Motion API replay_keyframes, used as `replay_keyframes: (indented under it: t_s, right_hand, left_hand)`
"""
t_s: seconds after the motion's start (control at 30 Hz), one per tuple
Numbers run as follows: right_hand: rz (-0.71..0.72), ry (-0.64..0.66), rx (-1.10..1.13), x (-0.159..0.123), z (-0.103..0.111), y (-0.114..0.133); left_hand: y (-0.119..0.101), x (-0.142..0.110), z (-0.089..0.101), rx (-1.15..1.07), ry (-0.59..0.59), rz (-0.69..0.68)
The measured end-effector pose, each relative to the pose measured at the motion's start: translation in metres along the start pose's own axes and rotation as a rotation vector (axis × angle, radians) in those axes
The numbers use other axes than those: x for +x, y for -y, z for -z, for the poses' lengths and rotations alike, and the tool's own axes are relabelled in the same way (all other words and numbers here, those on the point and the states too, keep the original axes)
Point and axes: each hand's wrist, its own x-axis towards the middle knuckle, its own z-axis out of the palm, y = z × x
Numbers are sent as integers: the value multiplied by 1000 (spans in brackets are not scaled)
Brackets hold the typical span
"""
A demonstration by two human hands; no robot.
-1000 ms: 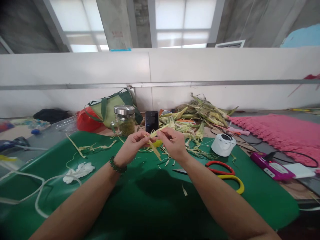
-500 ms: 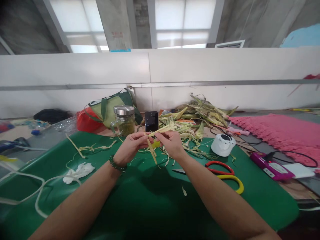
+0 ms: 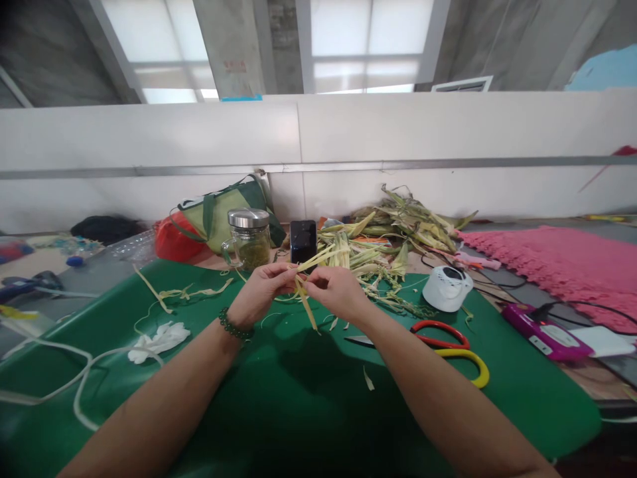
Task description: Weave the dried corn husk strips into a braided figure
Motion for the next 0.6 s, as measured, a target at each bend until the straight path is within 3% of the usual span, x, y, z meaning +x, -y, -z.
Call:
replay_keyframes:
  t_s: [0.13, 0.3, 0.37, 0.6]
  right_hand:
    - [111, -18, -186, 1, 2, -4]
    - [541, -107, -489, -1, 3, 1]
    - [650, -112, -582, -3, 3, 5]
    - [735, -164, -627, -4, -1, 9]
  left_hand:
    - [-1, 0, 1, 34, -14, -9]
    - [2, 3, 4, 38, -43, -12]
    - [2, 3, 4, 31, -31, -22]
    - [-1, -1, -2, -19, -41, -22]
